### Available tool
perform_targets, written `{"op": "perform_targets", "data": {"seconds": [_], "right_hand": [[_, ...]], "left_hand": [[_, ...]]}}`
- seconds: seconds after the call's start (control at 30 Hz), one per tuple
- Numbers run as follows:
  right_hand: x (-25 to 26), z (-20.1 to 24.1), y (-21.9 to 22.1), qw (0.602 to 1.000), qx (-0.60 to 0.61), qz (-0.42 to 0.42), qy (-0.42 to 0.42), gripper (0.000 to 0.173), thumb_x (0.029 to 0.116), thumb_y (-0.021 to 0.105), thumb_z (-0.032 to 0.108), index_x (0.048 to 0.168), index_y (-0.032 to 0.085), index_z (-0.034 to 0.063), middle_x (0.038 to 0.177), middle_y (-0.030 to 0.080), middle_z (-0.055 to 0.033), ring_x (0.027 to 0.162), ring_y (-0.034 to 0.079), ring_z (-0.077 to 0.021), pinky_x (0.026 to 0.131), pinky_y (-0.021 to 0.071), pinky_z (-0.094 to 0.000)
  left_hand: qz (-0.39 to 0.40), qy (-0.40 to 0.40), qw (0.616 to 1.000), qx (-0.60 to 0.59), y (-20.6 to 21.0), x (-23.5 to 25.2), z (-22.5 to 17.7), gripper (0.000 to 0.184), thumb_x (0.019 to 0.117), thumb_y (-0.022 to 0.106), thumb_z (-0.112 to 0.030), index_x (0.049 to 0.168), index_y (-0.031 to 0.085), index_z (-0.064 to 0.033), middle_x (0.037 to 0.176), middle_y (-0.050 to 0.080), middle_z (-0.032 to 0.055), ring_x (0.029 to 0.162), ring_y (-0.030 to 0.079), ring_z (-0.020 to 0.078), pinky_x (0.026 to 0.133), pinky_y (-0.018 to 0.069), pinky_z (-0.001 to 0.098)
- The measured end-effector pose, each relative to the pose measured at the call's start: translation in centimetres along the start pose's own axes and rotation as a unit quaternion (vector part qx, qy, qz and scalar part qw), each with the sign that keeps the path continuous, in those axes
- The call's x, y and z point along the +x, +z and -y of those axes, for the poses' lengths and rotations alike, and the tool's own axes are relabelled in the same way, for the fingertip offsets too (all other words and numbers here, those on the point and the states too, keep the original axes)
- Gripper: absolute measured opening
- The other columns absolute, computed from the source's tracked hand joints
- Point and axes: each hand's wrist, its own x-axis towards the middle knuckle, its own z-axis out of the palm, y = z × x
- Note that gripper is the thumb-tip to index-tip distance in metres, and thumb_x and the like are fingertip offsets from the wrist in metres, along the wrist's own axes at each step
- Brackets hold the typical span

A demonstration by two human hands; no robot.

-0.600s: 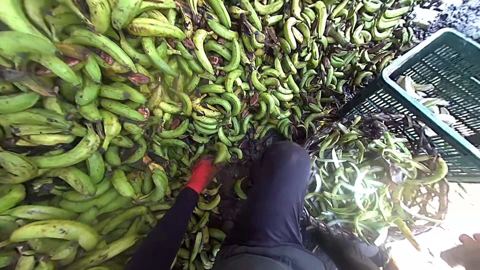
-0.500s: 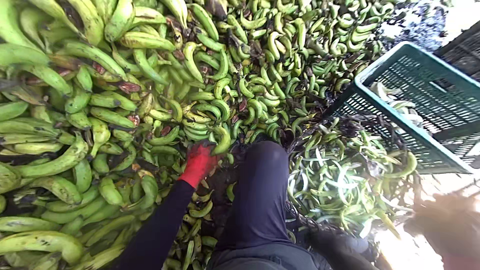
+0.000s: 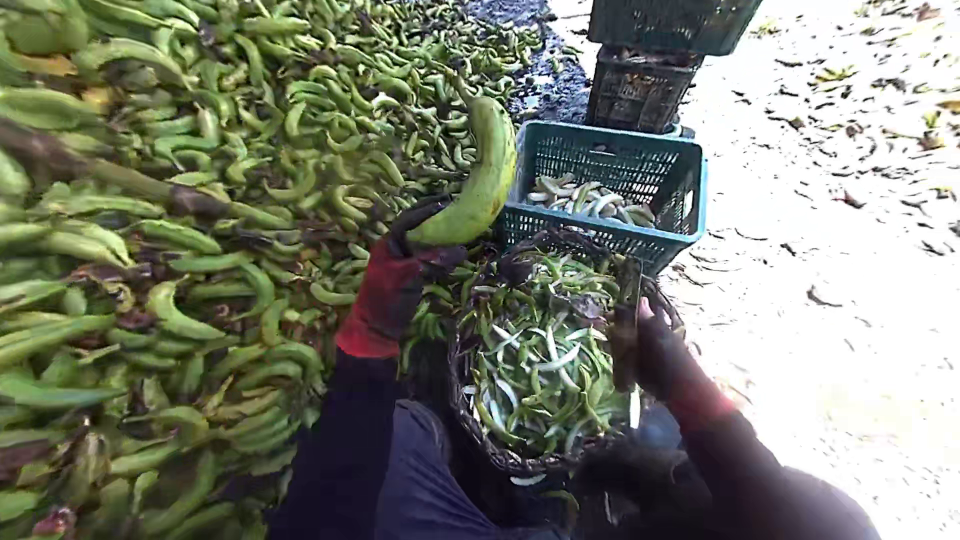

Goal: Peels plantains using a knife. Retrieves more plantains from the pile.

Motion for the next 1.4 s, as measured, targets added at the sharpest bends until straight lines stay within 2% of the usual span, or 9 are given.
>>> {"op": "perform_targets", "data": {"seconds": [0.1,0.27,0.47,0.57,0.67,0.9,1.23,1.33,1.4], "right_hand": [[0.7,-0.4,-0.6,0.999,0.043,-0.019,0.021,0.065,0.1088,0.017,0.053,0.124,0.057,0.0048,0.084,0.065,-0.0022,0.071,0.064,-0.0129,0.067,0.0578,-0.0315],[2.8,-3.2,-1.9,0.994,0.021,-0.057,0.091,0.067,0.107,0.02,0.056,0.12,0.063,0.0063,0.081,0.064,0.0,0.068,0.062,-0.0109,0.066,0.057,-0.0312],[2.9,-5.2,-0.4,0.993,0.046,-0.05,0.092,0.074,0.1016,0.034,0.068,0.135,0.055,0.0053,0.097,0.068,-0.0033,0.08,0.067,-0.0136,0.072,0.0605,-0.0315],[1.8,-4.8,1.1,0.998,0.003,-0.005,0.056,0.058,0.1023,0.047,0.049,0.138,0.053,0.0035,0.092,0.065,-0.0008,0.077,0.064,-0.0111,0.072,0.0578,-0.0291],[1.0,-3.0,2.0,0.998,-0.017,0.058,-0.006,0.071,0.097,0.06,0.055,0.143,0.047,0.0035,0.098,0.065,-0.0007,0.081,0.065,-0.0093,0.071,0.0578,-0.0272],[1.0,-1.8,3.0,0.977,-0.199,0.061,-0.051,0.067,0.0975,0.053,0.06,0.142,0.05,0.0107,0.091,0.062,-0.0041,0.072,0.056,-0.0105,0.064,0.0502,-0.0319],[0.1,-2.9,4.8,0.958,-0.273,0.053,-0.061,0.05,0.1036,0.05,0.049,0.134,0.055,0.01,0.091,0.063,-0.0079,0.078,0.061,-0.0178,0.074,0.053,-0.0417],[1.0,-6.8,3.6,0.956,-0.284,0.052,0.052,0.056,0.1062,0.048,0.05,0.143,0.051,0.007,0.102,0.065,-0.0151,0.087,0.064,-0.0243,0.084,0.0539,-0.0469],[1.6,-8.1,2.7,0.969,-0.235,0.044,0.065,0.057,0.1071,0.041,0.054,0.134,0.053,0.0054,0.094,0.059,-0.0097,0.077,0.058,-0.0187,0.073,0.0517,-0.0402]], "left_hand": [[-0.005,-0.114,0.992,-0.049,4.7,1.2,3.1,0.045,0.0938,0.07,-0.021,0.137,0.057,-0.0271,0.104,0.07,-0.0051,0.078,0.066,0.0038,0.061,0.0569,0.0221],[-0.004,-0.287,0.946,-0.15,8.6,2.2,9.9,0.025,0.0903,0.068,-0.016,0.114,0.063,-0.0084,0.09,0.07,-0.0016,0.078,0.066,0.0071,0.072,0.0575,0.0253],[-0.032,-0.339,0.87,-0.356,9.3,1.9,12.2,0.039,0.1051,0.045,-0.024,0.136,0.052,-0.0012,0.123,0.065,0.0212,0.112,0.065,0.0325,0.097,0.0559,0.0511],[-0.081,-0.326,0.85,-0.405,8.6,2.3,10.1,0.047,0.1032,0.046,-0.049,0.13,0.059,-0.0133,0.116,0.067,0.0151,0.104,0.068,0.0301,0.084,0.0599,0.0501],[-0.073,-0.273,0.869,-0.407,8.4,2.1,8.4,0.066,0.0936,0.043,-0.077,0.138,0.055,-0.0298,0.13,0.064,0.0033,0.113,0.066,0.0242,0.085,0.0601,0.0468],[-0.16,-0.338,0.87,-0.322,11.7,-0.3,10.2,0.051,0.0953,0.056,-0.055,0.135,0.053,-0.0222,0.125,0.063,0.0077,0.108,0.064,0.0254,0.084,0.0569,0.0491],[-0.146,-0.287,0.92,-0.225,13.1,-2.9,10.0,0.069,0.0954,0.048,-0.071,0.15,0.045,-0.0299,0.146,0.054,0.0045,0.131,0.053,0.0264,0.102,0.048,0.0586],[-0.139,-0.321,0.881,-0.318,13.1,-2.6,8.9,0.059,0.0925,0.051,-0.072,0.13,0.057,-0.0274,0.111,0.066,0.0026,0.095,0.066,0.0196,0.075,0.0576,0.0447],[-0.082,-0.306,0.894,-0.317,12.3,-1.9,8.1,0.062,0.0914,0.049,-0.076,0.131,0.058,-0.0294,0.1,0.067,0.0047,0.079,0.066,0.0193,0.063,0.0577,0.0395]]}}
